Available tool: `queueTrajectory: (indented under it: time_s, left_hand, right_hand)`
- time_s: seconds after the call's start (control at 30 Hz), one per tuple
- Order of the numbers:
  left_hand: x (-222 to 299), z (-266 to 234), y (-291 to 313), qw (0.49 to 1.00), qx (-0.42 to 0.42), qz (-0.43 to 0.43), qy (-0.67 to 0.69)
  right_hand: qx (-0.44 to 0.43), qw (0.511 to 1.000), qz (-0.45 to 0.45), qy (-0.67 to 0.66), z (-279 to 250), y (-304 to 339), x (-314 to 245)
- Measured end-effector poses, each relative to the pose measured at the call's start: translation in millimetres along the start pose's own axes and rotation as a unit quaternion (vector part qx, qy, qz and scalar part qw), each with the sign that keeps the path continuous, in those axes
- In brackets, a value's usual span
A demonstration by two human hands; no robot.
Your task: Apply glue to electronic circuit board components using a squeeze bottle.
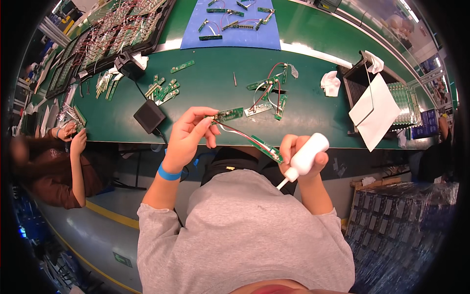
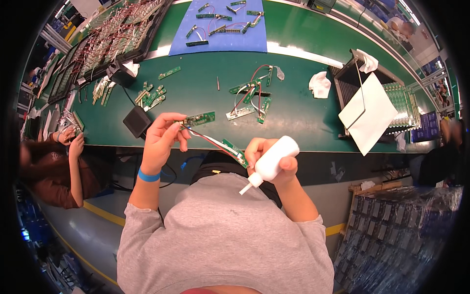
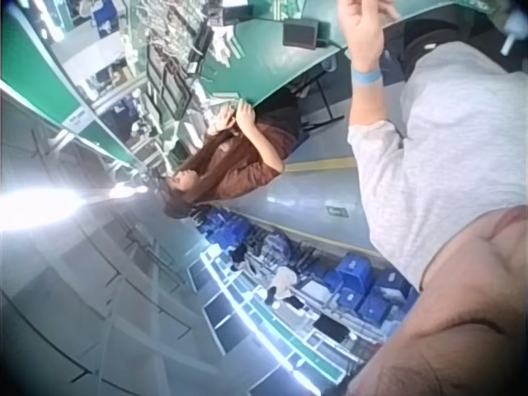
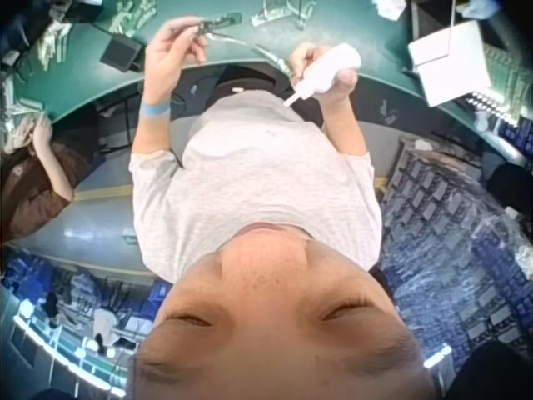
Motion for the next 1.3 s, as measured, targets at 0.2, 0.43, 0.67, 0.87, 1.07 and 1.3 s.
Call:
queueTrajectory:
  time_s: [0.2,0.43,0.67,0.87,1.07,1.3]
  left_hand:
    - [14,-6,1,0.992,0.021,0.078,-0.100]
    - [22,-6,2,0.973,0.060,0.154,-0.163]
    - [31,-3,5,0.961,0.069,0.209,-0.168]
    - [42,2,12,0.938,0.026,0.231,-0.258]
    - [42,15,21,0.892,0.055,0.305,-0.328]
    - [31,21,13,0.855,0.087,0.394,-0.327]
  right_hand:
    - [0.014,1.000,0.015,0.016,-7,5,17]
    - [0.086,0.989,-0.077,0.097,-9,-4,2]
    - [0.124,0.971,-0.123,0.161,16,-30,-27]
    - [0.153,0.931,-0.122,0.308,51,-54,-43]
    - [0.082,0.888,-0.226,0.391,72,-73,-39]
    - [0.016,0.840,-0.253,0.479,89,-76,-35]
Point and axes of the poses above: each hand's wrist, its own y-axis away from the middle knuckle, its own z-axis out of the palm, x = y × z, the point moved 2 cm from there along -y, towards the middle knuckle
